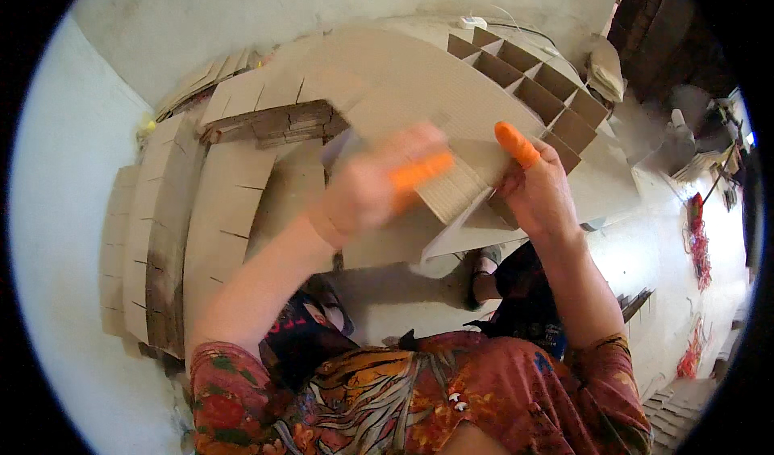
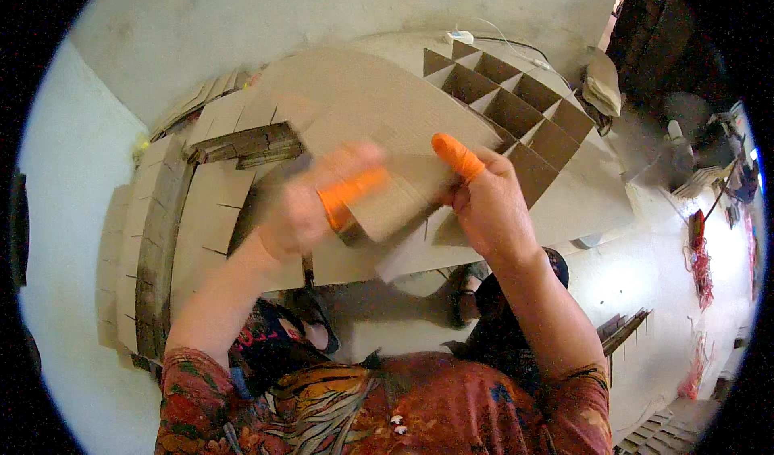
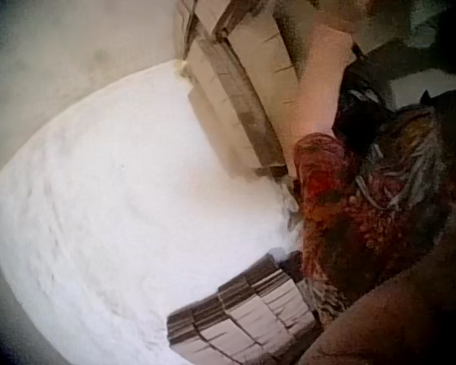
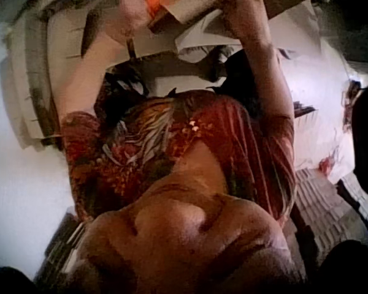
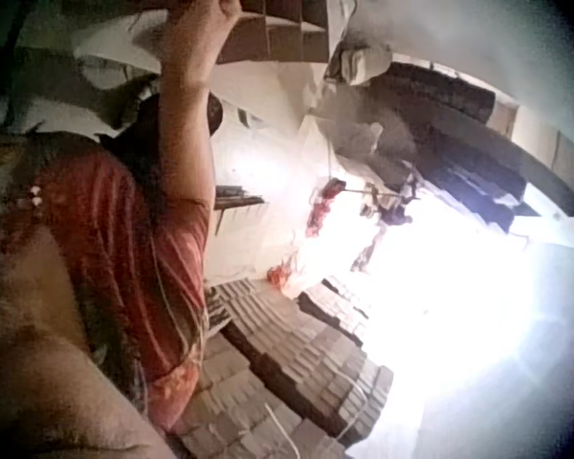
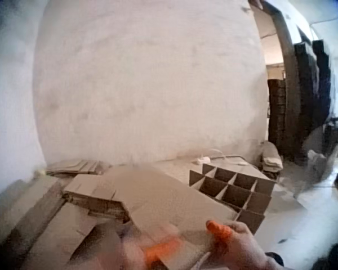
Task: The person assembles a multi-compartment cardboard divider by folding and interlocking pre-cut panels. They repeatedly pick up flat pieces, fold them into shape, and stack the completed units on the floor.
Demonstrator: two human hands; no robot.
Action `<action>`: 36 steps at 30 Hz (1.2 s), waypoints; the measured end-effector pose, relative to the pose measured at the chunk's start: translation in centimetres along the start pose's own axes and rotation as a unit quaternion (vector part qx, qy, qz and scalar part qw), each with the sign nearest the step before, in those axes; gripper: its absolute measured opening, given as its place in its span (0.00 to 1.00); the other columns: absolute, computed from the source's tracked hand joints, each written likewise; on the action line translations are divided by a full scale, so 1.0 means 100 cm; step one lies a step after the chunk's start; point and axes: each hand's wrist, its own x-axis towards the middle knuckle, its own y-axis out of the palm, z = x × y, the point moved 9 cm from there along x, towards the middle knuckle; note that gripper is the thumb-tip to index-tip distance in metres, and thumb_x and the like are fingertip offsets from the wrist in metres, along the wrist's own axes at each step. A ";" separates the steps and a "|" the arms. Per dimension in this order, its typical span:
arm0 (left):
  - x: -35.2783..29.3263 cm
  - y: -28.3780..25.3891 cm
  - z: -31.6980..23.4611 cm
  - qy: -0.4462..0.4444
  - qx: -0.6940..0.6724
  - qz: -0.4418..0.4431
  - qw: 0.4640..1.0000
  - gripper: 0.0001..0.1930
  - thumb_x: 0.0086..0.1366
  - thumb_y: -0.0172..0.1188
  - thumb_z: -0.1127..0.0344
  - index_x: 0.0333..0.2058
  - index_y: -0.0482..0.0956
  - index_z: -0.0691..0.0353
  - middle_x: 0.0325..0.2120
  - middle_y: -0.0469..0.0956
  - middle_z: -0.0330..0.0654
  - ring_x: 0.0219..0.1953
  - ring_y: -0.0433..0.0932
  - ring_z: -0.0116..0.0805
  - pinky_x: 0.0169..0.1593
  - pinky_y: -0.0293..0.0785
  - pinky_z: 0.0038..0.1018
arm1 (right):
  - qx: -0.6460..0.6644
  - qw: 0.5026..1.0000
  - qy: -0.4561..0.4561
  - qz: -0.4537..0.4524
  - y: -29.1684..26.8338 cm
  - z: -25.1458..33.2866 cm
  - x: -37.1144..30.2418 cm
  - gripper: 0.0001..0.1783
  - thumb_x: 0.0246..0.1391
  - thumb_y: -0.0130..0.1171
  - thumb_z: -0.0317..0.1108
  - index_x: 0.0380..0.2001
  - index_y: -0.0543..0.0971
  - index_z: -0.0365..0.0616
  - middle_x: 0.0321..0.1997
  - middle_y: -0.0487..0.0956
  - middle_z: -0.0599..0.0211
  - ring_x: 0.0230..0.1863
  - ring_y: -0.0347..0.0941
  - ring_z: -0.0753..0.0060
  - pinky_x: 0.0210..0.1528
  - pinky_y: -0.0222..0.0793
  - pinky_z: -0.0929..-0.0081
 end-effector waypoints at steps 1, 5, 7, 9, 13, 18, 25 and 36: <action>-0.002 0.001 0.002 -0.033 -0.030 -0.002 0.999 0.19 0.56 0.60 0.73 0.48 0.74 0.62 0.46 0.74 0.47 0.49 0.73 0.41 0.48 0.72 0.30 | -0.005 0.999 -0.030 -0.025 -0.006 0.003 -0.001 0.15 0.55 0.55 0.31 0.42 0.74 0.31 0.39 0.78 0.58 0.38 0.75 0.70 0.39 0.72 0.75; -0.027 -0.024 0.084 -0.365 -0.220 -0.194 0.884 0.29 0.57 0.62 0.65 0.56 0.64 0.64 0.42 0.76 0.44 0.39 0.75 0.30 0.42 0.73 0.26 | -0.280 0.942 -0.171 -0.079 -0.010 0.051 -0.040 0.10 0.54 0.54 0.27 0.39 0.78 0.36 0.35 0.79 0.65 0.36 0.74 0.76 0.38 0.70 0.78; -0.046 -0.044 0.139 -0.413 -0.138 -0.199 0.878 0.29 0.57 0.62 0.66 0.56 0.64 0.66 0.36 0.76 0.42 0.33 0.73 0.26 0.38 0.72 0.23 | -0.381 0.883 -0.263 -0.079 -0.002 0.066 -0.062 0.10 0.54 0.54 0.26 0.39 0.79 0.38 0.34 0.80 0.68 0.35 0.73 0.80 0.37 0.68 0.81; -0.052 -0.049 0.178 -0.420 -0.198 -0.211 0.860 0.27 0.57 0.62 0.67 0.54 0.65 0.67 0.34 0.77 0.41 0.30 0.73 0.25 0.36 0.72 0.22 | -0.436 0.859 -0.255 -0.080 -0.004 0.052 -0.080 0.10 0.53 0.55 0.25 0.39 0.79 0.37 0.33 0.80 0.68 0.34 0.73 0.81 0.36 0.68 0.81; -0.077 -0.016 0.208 -0.468 -0.312 -0.137 0.815 0.23 0.58 0.62 0.69 0.51 0.68 0.69 0.35 0.77 0.43 0.32 0.75 0.26 0.35 0.73 0.22 | -0.468 0.863 -0.186 -0.031 -0.010 0.020 -0.077 0.10 0.52 0.55 0.22 0.38 0.77 0.34 0.29 0.79 0.66 0.30 0.70 0.83 0.33 0.67 0.82; -0.121 0.004 0.216 -0.501 -0.242 -0.187 0.809 0.18 0.60 0.58 0.70 0.49 0.71 0.69 0.38 0.77 0.43 0.35 0.75 0.27 0.38 0.73 0.21 | -0.386 0.917 -0.092 -0.047 -0.056 -0.047 -0.077 0.10 0.52 0.55 0.22 0.39 0.77 0.35 0.31 0.79 0.71 0.33 0.68 0.84 0.36 0.66 0.82; -0.143 -0.006 0.202 -0.502 -0.220 -0.219 0.807 0.19 0.63 0.57 0.65 0.51 0.71 0.64 0.40 0.76 0.39 0.36 0.75 0.24 0.36 0.71 0.21 | -0.495 0.857 -0.132 -0.051 -0.054 -0.027 -0.072 0.24 0.49 0.61 0.28 0.51 0.70 0.38 0.37 0.80 0.61 0.39 0.74 0.71 0.43 0.69 0.76; -0.136 0.013 0.108 -0.536 -0.118 -0.089 0.831 0.13 0.62 0.58 0.63 0.41 0.77 0.65 0.17 0.66 0.30 0.20 0.59 0.22 0.25 0.59 0.21 | -0.730 0.648 -0.110 0.186 0.012 -0.002 -0.069 0.39 0.44 0.50 0.21 0.62 0.54 0.47 0.25 0.77 0.52 0.25 0.74 0.47 0.27 0.69 0.56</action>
